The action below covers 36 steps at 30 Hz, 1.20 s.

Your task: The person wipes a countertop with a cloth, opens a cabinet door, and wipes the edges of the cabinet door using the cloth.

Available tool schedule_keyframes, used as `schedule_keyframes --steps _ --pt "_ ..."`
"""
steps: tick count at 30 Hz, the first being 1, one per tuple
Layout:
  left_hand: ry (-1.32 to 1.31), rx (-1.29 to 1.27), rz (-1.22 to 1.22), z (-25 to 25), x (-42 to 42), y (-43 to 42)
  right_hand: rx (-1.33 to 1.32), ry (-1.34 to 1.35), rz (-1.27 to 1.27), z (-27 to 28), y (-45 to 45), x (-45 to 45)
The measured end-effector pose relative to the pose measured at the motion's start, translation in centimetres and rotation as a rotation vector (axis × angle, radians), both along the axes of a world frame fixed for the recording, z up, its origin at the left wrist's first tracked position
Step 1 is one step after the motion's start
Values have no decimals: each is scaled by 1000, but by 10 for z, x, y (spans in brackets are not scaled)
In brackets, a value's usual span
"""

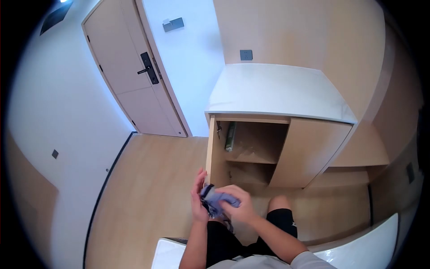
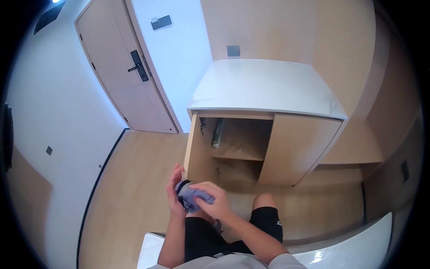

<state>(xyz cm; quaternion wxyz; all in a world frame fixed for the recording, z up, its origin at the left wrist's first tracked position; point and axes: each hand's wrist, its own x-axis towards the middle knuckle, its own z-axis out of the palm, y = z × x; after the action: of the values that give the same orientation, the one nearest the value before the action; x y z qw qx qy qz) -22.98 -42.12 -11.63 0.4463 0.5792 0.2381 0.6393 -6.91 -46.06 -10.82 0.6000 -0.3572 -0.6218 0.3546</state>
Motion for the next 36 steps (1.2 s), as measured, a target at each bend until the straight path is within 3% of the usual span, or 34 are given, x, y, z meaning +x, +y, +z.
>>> schedule_keyframes --steps 2,4,7,10,13,15,16,19,29,36 --pt "75 -11 -50 -1 -9 10 -258 278 12 1 -4 12" --pt "191 -85 -3 9 -4 13 -196 362 -213 -12 17 27" --pt "272 -174 61 17 10 16 -285 865 -341 -11 57 42" --pt "176 -224 62 18 18 18 -257 921 -303 3 88 47" --pt "-34 -319 69 8 23 17 -163 375 -233 -5 93 21" --pt "-91 -406 126 -16 18 20 146 -381 -169 -12 73 2" --pt "-181 -433 27 -22 14 26 167 -370 -152 -21 70 -11" --pt "-2 -413 128 -24 7 20 170 -306 -121 -46 68 -37" --pt "89 -315 199 -22 17 30 -73 -121 -133 -53 276 -6" --pt "90 -276 211 -27 21 30 -28 -16 -187 -83 309 -10"
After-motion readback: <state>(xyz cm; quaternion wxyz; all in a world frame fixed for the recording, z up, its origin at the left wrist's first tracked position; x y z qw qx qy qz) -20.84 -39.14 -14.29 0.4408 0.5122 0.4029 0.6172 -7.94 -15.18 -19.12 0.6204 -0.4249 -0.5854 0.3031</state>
